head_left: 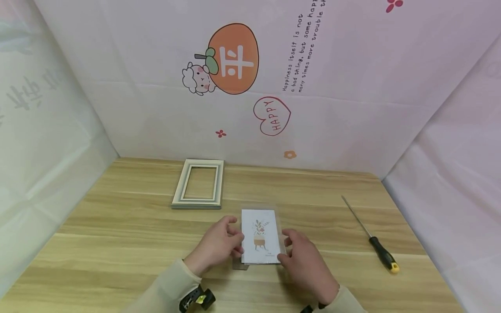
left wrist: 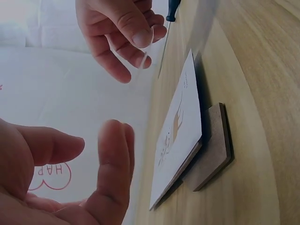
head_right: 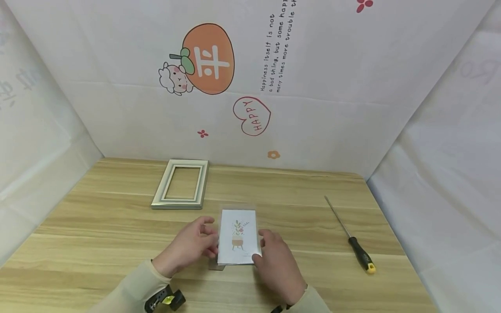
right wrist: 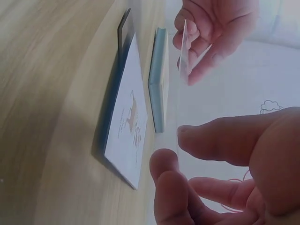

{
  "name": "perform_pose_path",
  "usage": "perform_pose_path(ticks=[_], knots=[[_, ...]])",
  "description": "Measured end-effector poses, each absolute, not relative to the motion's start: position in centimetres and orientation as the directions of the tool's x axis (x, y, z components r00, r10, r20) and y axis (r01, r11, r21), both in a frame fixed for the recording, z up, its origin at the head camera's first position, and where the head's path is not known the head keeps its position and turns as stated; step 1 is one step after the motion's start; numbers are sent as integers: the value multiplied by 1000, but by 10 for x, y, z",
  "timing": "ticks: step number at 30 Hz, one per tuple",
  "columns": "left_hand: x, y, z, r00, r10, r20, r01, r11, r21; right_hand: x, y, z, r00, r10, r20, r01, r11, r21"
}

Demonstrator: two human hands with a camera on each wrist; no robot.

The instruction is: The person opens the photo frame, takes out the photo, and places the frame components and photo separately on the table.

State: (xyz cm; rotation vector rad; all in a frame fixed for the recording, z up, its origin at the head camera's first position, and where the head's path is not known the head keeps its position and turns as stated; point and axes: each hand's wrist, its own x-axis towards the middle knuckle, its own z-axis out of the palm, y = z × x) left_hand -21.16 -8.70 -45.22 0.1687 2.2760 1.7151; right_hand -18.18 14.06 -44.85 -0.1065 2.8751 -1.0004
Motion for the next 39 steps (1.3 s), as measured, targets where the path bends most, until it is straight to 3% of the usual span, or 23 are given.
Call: perform_pose_path(ticks=[10,18,27,39], knots=[[-213,-87,-454,-939,285,-193,-114,271,956,-180,143,-444,-991,-121,-54,-45,691,-722],[-216,-94,-455,-916,357,-184,-131,167,977,-180,146,-438,-988,-137,-70,-34,642,-766],[-221,-97,-453,-933,323,-157,-130,105,986,-181,149,-441,-976,-173,-130,19,529,-848],[-219,-99,-453,-927,330,-180,-128,174,976,-182,155,-439,-991,-100,-92,27,521,-853]])
